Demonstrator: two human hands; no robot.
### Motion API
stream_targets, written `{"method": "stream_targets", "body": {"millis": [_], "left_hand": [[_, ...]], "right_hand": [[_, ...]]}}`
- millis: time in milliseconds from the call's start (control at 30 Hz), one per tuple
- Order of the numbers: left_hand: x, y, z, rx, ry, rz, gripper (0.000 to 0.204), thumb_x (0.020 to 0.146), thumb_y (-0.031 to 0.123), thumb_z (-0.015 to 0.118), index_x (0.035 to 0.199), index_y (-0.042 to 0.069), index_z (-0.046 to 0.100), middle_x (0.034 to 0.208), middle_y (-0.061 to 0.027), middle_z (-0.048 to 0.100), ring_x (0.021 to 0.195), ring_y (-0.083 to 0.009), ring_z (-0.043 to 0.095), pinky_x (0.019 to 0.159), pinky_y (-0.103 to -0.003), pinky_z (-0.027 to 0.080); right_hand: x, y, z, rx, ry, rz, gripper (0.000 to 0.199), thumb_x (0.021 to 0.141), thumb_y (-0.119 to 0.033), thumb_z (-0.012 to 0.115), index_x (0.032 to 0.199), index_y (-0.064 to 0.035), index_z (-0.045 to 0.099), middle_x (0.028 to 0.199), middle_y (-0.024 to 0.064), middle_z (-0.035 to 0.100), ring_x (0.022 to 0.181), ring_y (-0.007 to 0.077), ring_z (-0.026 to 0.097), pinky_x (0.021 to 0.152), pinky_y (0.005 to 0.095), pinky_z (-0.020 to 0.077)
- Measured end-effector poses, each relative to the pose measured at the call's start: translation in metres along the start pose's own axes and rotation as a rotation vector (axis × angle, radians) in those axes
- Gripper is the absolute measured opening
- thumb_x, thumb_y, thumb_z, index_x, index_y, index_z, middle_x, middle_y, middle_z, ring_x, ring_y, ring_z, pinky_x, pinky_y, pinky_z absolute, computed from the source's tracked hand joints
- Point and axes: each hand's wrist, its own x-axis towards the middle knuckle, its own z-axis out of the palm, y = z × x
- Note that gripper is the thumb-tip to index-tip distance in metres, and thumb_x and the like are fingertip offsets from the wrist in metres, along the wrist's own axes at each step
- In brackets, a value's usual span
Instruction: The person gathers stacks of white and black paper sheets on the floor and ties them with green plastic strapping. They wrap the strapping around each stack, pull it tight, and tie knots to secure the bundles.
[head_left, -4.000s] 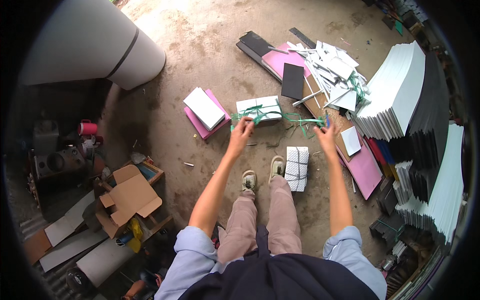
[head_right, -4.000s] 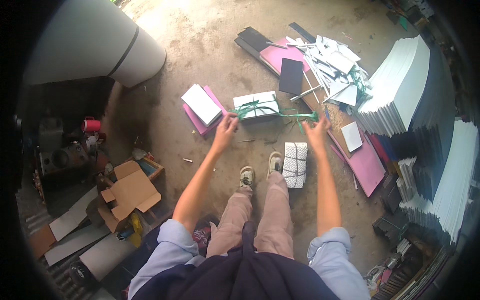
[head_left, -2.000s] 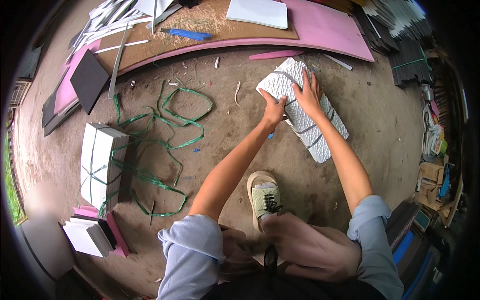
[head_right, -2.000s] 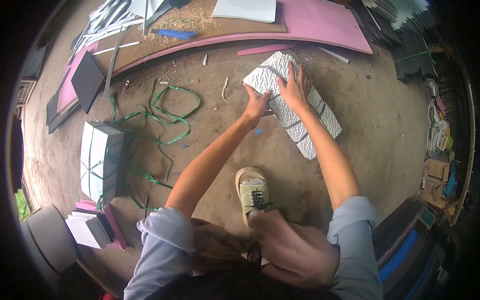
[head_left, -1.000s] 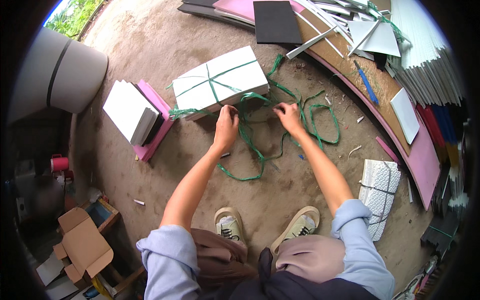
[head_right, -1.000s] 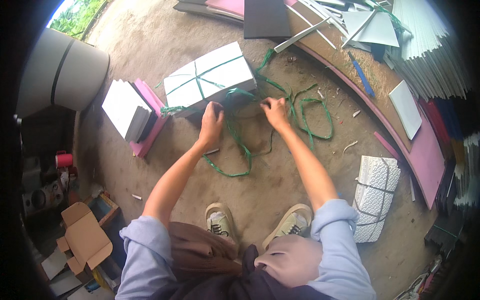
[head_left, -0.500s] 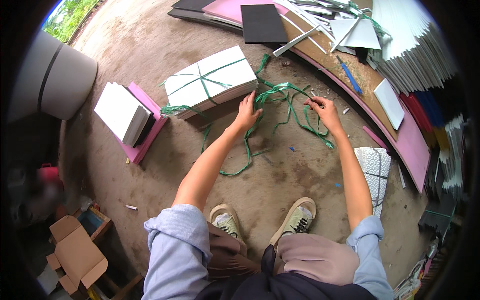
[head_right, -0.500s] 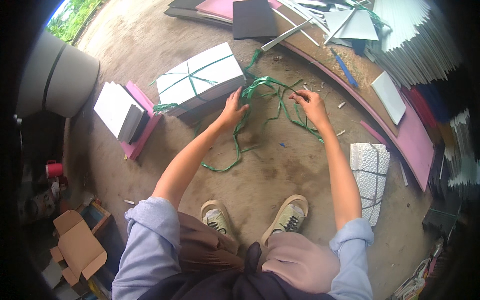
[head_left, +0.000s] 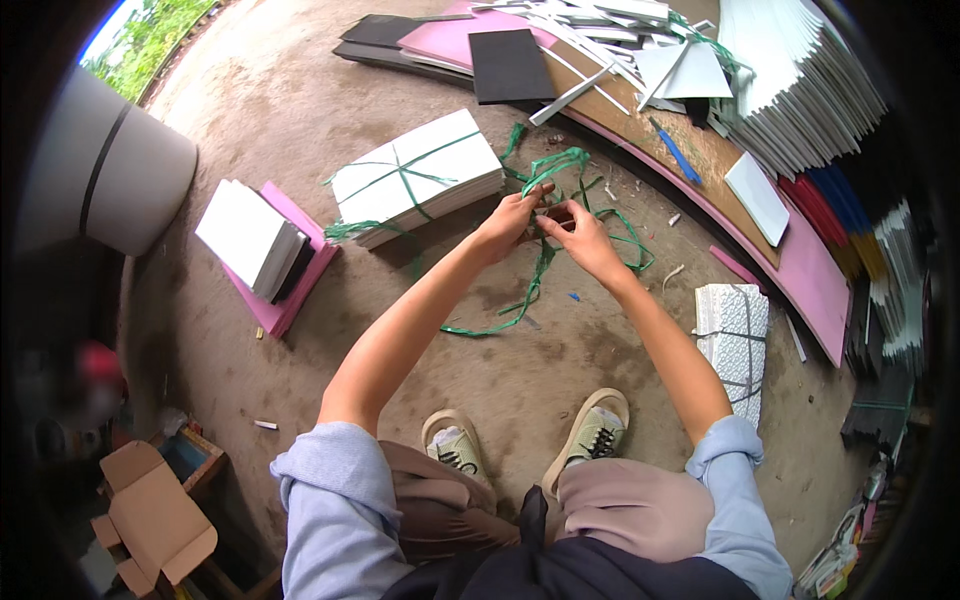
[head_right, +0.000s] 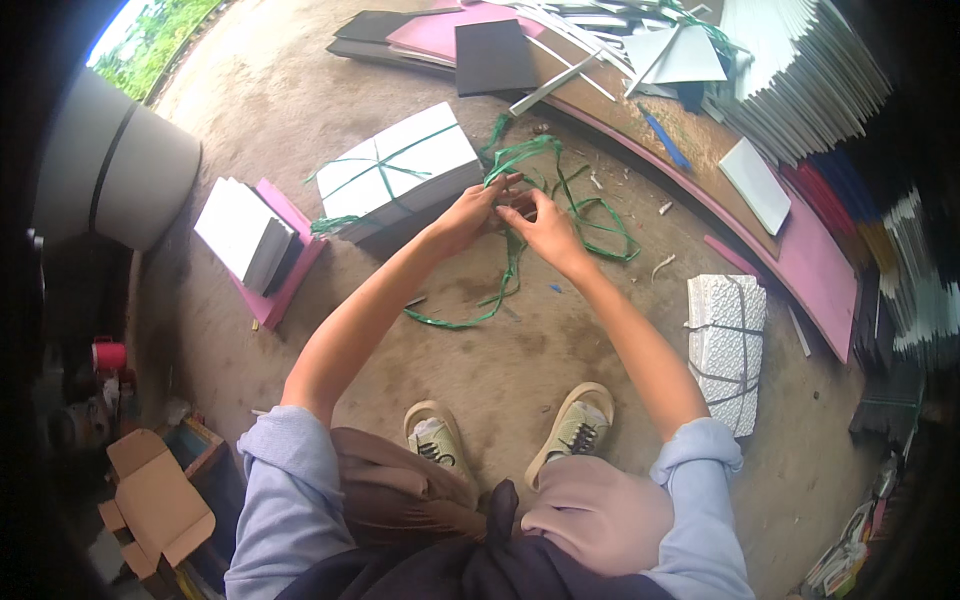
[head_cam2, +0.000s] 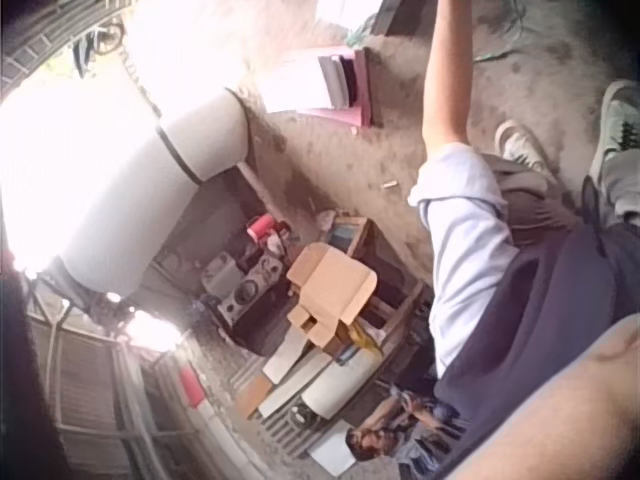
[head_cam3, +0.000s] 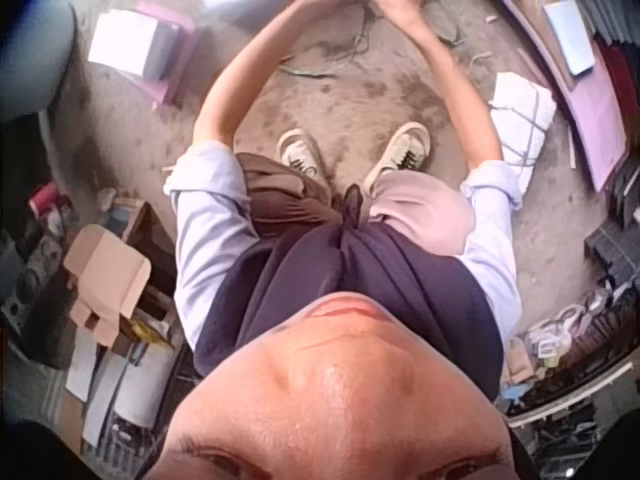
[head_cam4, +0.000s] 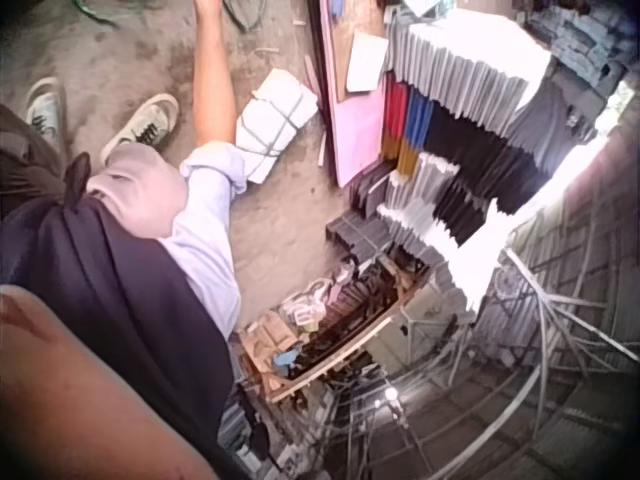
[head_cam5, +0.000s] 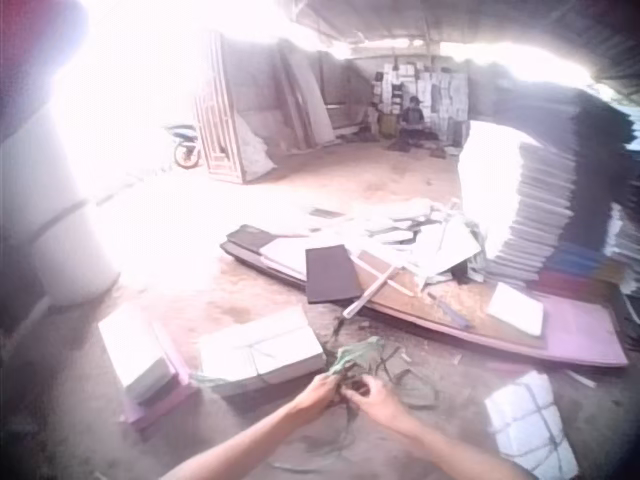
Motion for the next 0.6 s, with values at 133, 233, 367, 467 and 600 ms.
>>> {"method": "stream_targets", "body": {"millis": [133,233,367,467,600], "left_hand": [[-0.017,0.018,-0.011,-0.025,0.146,0.005,0.039,0.093,0.03,0.032,0.119,0.002,0.04,0.109,-0.0112,0.05,0.092,-0.0162,0.051,0.077,-0.03,0.045],[-0.037,0.04,-0.033,-0.298,0.274,0.028,0.025,0.092,0.017,0.033,0.098,0.002,0.052,0.087,-0.0072,0.055,0.071,-0.0122,0.052,0.062,-0.025,0.047],[-0.072,0.064,-0.134,-0.771,0.278,0.145,0.023,0.087,0.01,0.034,0.064,0.012,0.034,0.052,0.004,0.026,0.042,-0.0068,0.022,0.036,-0.022,0.018],[-0.093,0.069,-0.161,-0.883,0.214,0.26,0.026,0.088,0.014,0.034,0.062,0.012,0.034,0.051,0.0031,0.025,0.042,-0.0075,0.021,0.038,-0.022,0.018],[-0.122,0.077,-0.203,-0.936,0.605,0.495,0.035,0.087,0.014,0.035,0.052,0.012,0.028,0.048,0.002,0.023,0.04,-0.0082,0.021,0.037,-0.022,0.019]], "right_hand": [[0.014,-0.019,-0.004,-0.17,-0.112,-0.013,0.035,0.078,-0.024,0.059,0.103,0.0004,0.053,0.092,0.0087,0.062,0.082,0.0183,0.059,0.068,0.0305,0.046],[0.022,-0.033,-0.027,0.549,-0.027,0.125,0.027,0.081,-0.019,0.052,0.099,0.0017,0.052,0.094,0.0118,0.061,0.088,0.0219,0.057,0.07,0.0342,0.0469],[0.043,-0.05,-0.088,1.518,0.204,0.218,0.014,0.076,-0.013,0.042,0.08,-0.0005,0.049,0.085,0.0169,0.058,0.081,0.0257,0.054,0.075,0.0414,0.0482],[0.062,0.002,-0.169,1.494,0.245,0.028,0.016,0.076,-0.017,0.039,0.066,-0.0046,0.04,0.059,0.0091,0.043,0.055,0.0199,0.042,0.057,0.0326,0.0433],[0.052,0.019,-0.229,1.195,0.632,0.002,0.028,0.075,-0.021,0.043,0.053,-0.0118,0.028,0.046,0.0,0.021,0.04,0.0105,0.021,0.039,0.0251,0.0211]]}}
